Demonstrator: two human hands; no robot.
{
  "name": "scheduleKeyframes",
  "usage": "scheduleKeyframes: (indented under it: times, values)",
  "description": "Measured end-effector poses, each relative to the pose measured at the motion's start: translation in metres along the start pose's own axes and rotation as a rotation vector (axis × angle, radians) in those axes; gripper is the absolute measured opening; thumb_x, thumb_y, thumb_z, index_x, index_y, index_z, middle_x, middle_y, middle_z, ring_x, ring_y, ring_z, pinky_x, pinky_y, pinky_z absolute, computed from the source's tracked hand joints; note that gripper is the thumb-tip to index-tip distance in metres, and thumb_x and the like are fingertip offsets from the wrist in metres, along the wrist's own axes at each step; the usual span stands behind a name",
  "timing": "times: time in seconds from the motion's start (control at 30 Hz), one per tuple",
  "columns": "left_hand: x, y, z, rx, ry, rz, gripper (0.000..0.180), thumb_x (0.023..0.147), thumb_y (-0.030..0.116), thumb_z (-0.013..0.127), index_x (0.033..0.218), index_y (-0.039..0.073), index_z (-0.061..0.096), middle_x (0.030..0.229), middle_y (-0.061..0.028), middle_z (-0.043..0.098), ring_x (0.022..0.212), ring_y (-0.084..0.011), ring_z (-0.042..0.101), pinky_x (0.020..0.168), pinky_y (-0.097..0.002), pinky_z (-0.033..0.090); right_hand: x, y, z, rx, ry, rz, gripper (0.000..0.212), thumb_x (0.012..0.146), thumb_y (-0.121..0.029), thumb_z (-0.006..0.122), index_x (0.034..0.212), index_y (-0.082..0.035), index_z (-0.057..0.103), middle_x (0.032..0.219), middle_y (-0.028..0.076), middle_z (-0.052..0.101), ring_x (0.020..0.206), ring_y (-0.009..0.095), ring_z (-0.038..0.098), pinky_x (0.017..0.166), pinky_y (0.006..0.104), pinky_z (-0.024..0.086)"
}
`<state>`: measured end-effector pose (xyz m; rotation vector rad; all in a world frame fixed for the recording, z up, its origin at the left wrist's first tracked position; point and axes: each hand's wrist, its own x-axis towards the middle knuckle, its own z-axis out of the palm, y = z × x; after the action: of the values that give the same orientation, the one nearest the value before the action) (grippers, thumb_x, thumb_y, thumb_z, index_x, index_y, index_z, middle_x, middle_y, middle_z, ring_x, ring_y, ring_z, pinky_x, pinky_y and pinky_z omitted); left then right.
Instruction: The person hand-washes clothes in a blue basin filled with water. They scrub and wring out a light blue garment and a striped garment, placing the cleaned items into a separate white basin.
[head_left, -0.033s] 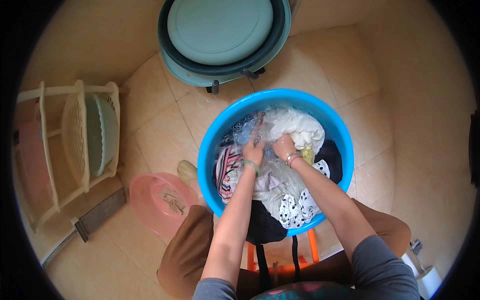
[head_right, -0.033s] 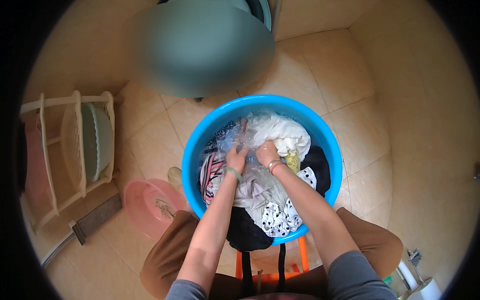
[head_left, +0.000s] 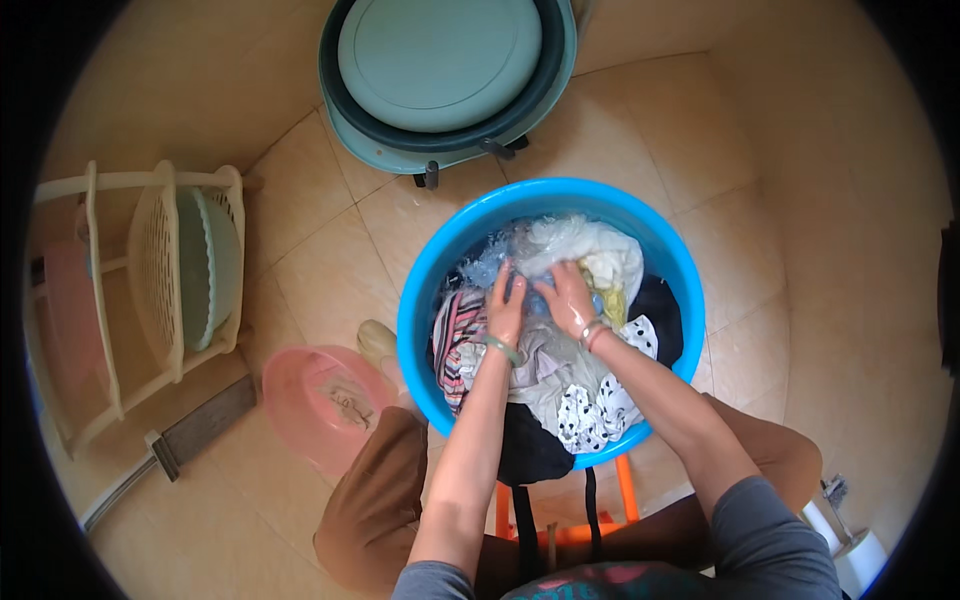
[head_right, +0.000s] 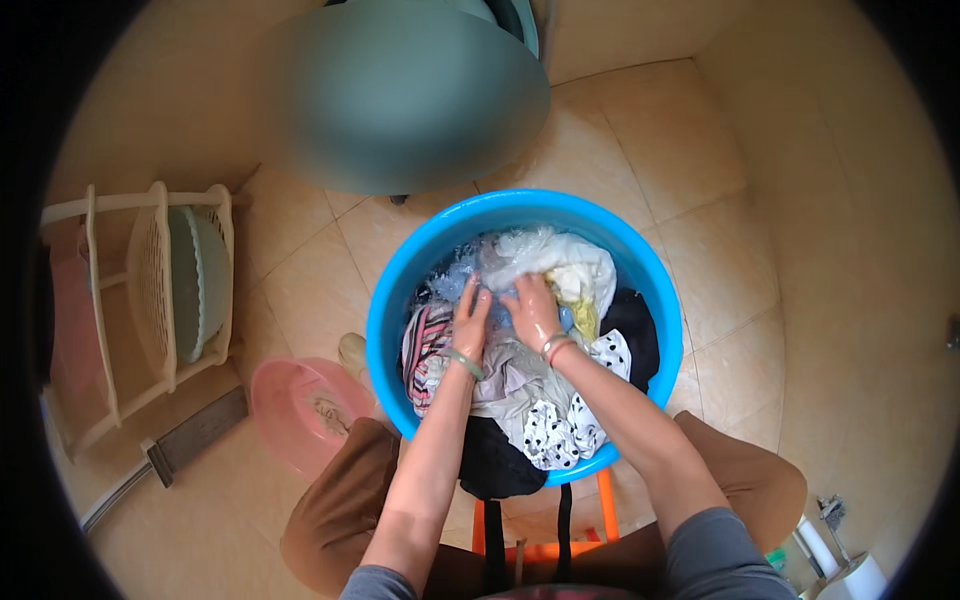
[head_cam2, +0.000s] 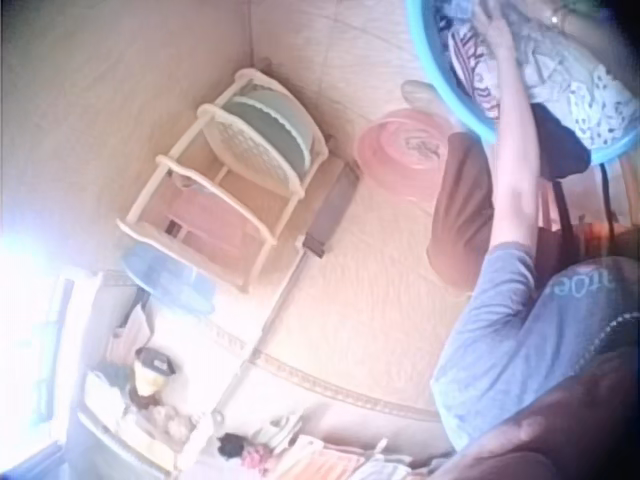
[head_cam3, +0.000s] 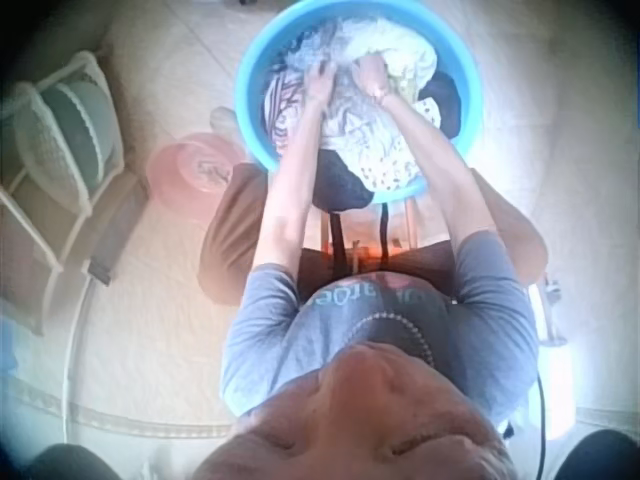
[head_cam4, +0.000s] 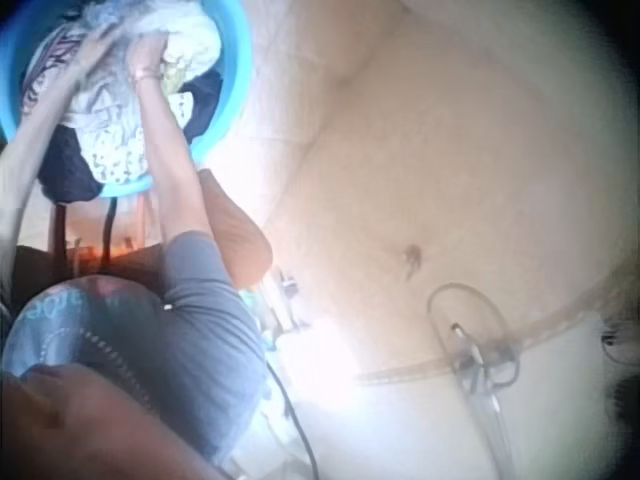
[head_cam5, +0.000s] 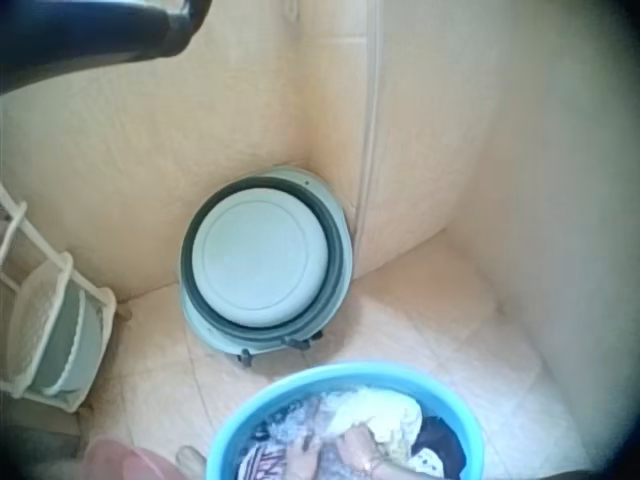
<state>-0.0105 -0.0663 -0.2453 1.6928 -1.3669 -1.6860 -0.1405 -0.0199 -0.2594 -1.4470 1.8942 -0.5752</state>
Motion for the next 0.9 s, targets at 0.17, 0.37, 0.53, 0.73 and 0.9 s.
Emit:
scheduleKeyframes:
  times: [0.17, 0.37, 0.53, 0.73, 0.9]
  values:
    - [-0.053, 0.071, 0.0, -1.085, -0.314, -0.243, 0.063, 0.098, 0.047, 0.047, 0.148, 0.013, 0.03, 0.136, -0.0066, 0.046, 0.122, -0.0217, 0.046, 0.103, -0.0348, 0.038, -0.077, -0.122, -0.087, 0.281, 0.127, -0.41, 0.011, 0.082, -0.009, 0.057, 0.093, -0.008, 0.06, 0.092, 0.012, 0.051, 0.09, 0.031, 0.053, 0.078, 0.0405, 0.041]
    - [-0.108, 0.101, -0.001, -1.378, -0.472, -0.225, 0.049, 0.099, 0.045, 0.045, 0.132, 0.01, 0.041, 0.121, -0.0058, 0.05, 0.108, -0.0162, 0.049, 0.092, -0.032, 0.043, -0.148, -0.176, -0.142, 0.162, -0.199, -0.716, 0.016, 0.084, -0.02, 0.06, 0.097, -0.01, 0.06, 0.096, 0.007, 0.052, 0.088, 0.024, 0.052, 0.075, 0.0368, 0.039]
    - [-0.133, 0.12, -0.007, -1.386, -0.52, -0.182, 0.042, 0.098, 0.043, 0.047, 0.124, 0.01, 0.043, 0.113, -0.0045, 0.05, 0.102, -0.0153, 0.05, 0.088, -0.0312, 0.044, -0.16, -0.211, -0.148, -0.046, 0.222, -0.64, 0.029, 0.077, -0.032, 0.071, 0.101, -0.017, 0.064, 0.099, 0.002, 0.054, 0.088, 0.022, 0.052, 0.076, 0.0358, 0.04]
    - [-0.15, 0.132, -0.01, -1.342, -0.55, -0.168, 0.035, 0.097, 0.041, 0.048, 0.114, 0.01, 0.045, 0.104, -0.003, 0.051, 0.094, -0.0143, 0.051, 0.084, -0.0302, 0.044, -0.157, -0.232, -0.153, -0.058, 0.462, -0.523, 0.018, 0.074, -0.032, 0.073, 0.086, -0.02, 0.067, 0.092, -0.003, 0.054, 0.079, 0.015, 0.054, 0.06, 0.0285, 0.047]
    - [-0.16, 0.133, -0.008, -1.285, -0.541, -0.176, 0.031, 0.097, 0.04, 0.05, 0.106, 0.01, 0.048, 0.096, -0.0018, 0.051, 0.088, -0.0134, 0.052, 0.08, -0.0295, 0.045, -0.147, -0.227, -0.161, 0.079, 0.534, -0.481, 0.016, 0.07, -0.022, 0.077, 0.074, -0.012, 0.065, 0.076, 0.003, 0.057, 0.067, 0.021, 0.06, 0.055, 0.0317, 0.049]
